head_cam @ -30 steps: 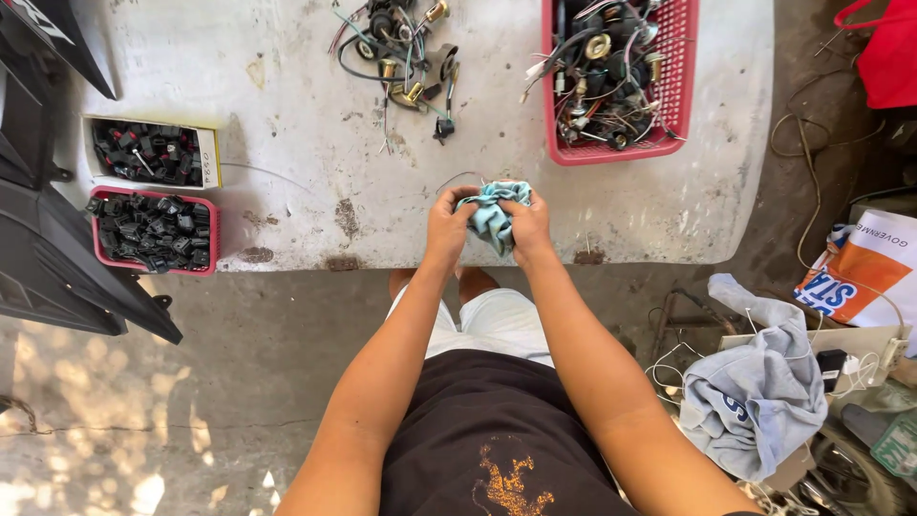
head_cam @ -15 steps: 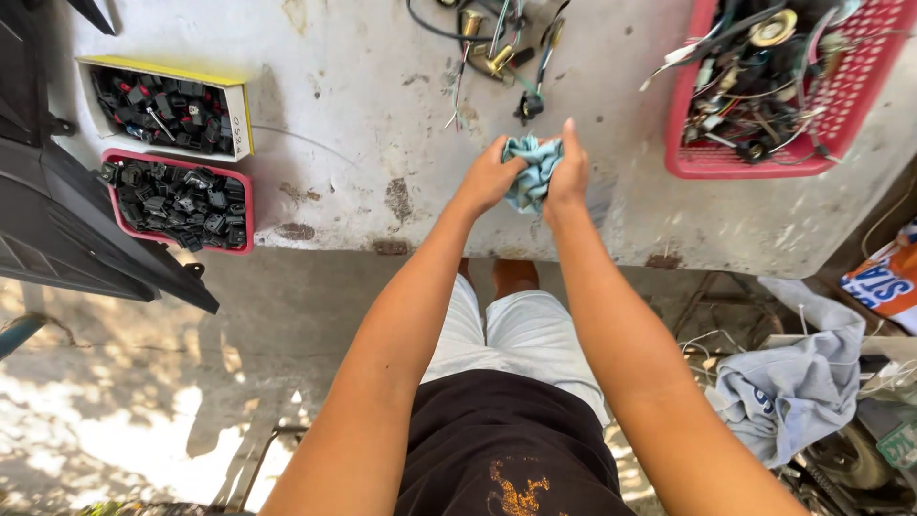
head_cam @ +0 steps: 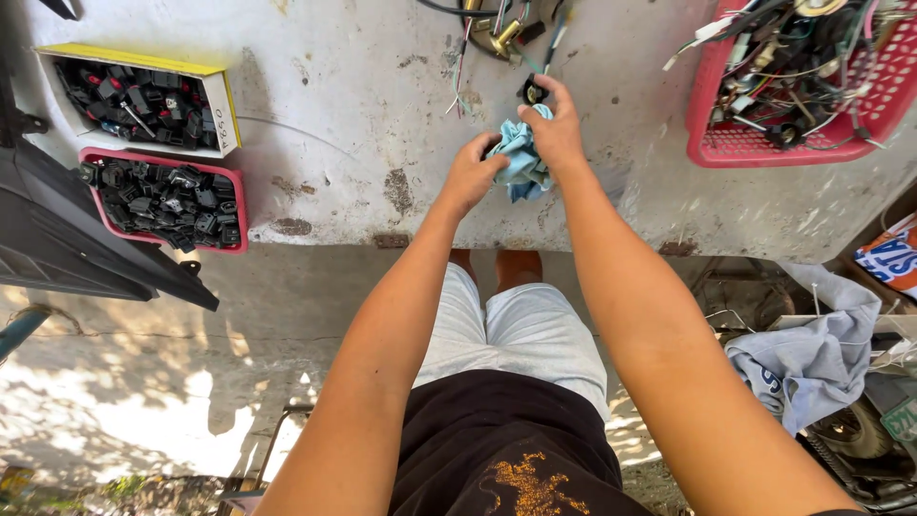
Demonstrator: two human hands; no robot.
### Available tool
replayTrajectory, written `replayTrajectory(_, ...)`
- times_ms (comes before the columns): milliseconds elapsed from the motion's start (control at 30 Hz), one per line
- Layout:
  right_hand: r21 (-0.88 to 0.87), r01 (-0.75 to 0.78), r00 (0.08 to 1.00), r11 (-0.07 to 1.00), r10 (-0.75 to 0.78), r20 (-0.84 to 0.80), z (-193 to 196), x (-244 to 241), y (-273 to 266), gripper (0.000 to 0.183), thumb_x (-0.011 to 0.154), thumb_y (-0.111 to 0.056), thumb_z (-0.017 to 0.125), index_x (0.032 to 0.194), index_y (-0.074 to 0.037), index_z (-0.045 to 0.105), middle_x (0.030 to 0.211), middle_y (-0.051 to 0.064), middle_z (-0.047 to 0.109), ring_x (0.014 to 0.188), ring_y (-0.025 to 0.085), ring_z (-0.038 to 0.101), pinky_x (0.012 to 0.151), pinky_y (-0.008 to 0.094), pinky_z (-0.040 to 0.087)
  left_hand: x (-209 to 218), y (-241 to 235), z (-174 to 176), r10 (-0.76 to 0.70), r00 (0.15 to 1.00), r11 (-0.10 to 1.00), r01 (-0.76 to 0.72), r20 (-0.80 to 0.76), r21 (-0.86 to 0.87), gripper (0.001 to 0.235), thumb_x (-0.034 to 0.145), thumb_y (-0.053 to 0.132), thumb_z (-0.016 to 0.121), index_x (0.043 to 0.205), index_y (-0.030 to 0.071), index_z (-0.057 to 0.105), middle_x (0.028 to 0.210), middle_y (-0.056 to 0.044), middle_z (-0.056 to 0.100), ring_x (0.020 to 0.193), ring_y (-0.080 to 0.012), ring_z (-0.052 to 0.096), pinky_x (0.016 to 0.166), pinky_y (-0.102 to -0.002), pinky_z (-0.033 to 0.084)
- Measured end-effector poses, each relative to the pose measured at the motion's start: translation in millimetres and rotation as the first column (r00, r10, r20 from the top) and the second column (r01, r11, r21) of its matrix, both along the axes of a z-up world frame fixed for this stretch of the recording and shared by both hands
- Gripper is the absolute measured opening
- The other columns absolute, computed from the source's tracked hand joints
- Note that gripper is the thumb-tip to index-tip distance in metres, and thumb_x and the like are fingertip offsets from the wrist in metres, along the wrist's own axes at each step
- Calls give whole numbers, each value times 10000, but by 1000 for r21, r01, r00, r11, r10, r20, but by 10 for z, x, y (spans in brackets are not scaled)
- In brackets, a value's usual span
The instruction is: The person wipes small electrical components, including brass-colored connectors and black plugs with wires, using a light blue cloth. They pick up items from a red basket and the table surface, wipe them, and place them back down.
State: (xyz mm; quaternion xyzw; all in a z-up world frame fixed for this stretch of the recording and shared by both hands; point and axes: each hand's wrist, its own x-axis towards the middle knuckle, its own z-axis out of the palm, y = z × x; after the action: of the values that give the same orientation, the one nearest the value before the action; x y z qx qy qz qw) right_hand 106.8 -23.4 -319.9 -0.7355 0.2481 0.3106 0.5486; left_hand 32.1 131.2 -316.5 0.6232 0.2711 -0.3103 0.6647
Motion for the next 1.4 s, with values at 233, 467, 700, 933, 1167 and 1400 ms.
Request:
replayTrajectory(233, 124, 202, 972, 972, -215, 100, 553, -16, -131, 452, 908, -115, 725, 1332, -189, 589, 984, 64, 716, 893, 108, 687, 828, 274, 563, 206, -130, 394, 110, 994, 993, -110, 0, -51, 469, 893, 343, 520, 1302, 169, 672, 1121, -45, 701, 1039, -177, 587, 840, -301, 540)
replayTrajectory(467, 261, 14, 922, 965, -113, 371, 1560, -130, -393, 353, 957, -73, 633, 1302, -148, 652, 1085, 82, 653, 982, 143, 614, 921, 332, 528, 445, -412, 948, 271, 960, 948, -253, 73, -193, 383, 1038, 343, 506, 1289, 126, 697, 1139, -81, 740, 1028, -166, 616, 902, -315, 507)
replayTrajectory(700, 284, -75, 878, 956, -71, 473, 2449, -337, -766, 425, 929, -197, 774, 1322, -168, 617, 1024, 74, 734, 901, 112, 670, 834, 308, 571, 338, -798, 1803, 353, 905, 894, -251, 238, -371, 302, 1066, 209, 604, 1313, 53, 677, 1182, -128, 747, 1073, -155, 688, 934, -311, 570)
replayTrajectory(933, 247, -142, 763, 959, -53, 644, 3293, -615, -819, 552, 766, -125, 924, 1274, -140, 709, 972, 73, 779, 922, 103, 713, 891, 288, 582, 77, -954, 2359, 510, 848, 754, -359, 146, -549, 220, 1018, 208, 667, 1120, 17, 711, 1004, -159, 770, 909, -232, 764, 817, -342, 621)
replayTrajectory(1167, 244, -6, 626, 970, -187, 757, 3685, -674, -762, 470, 691, -69, 969, 1123, -72, 783, 891, 129, 787, 870, 166, 755, 797, 311, 614, 170, -1096, 2982, 543, 816, 729, -340, 200, -593, 238, 1014, 205, 661, 1050, -20, 727, 908, -152, 764, 811, -193, 753, 757, -294, 611)
replayTrajectory(1400, 170, -142, 467, 975, -85, 880, 3903, -502, -672, 444, 629, -39, 981, 1029, -64, 791, 977, 121, 799, 1007, 238, 748, 886, 339, 582, 256, -916, 3556, 560, 800, 689, -307, 214, -656, 217, 1004, 186, 657, 1025, -22, 717, 886, -130, 764, 784, -160, 760, 701, -240, 604)
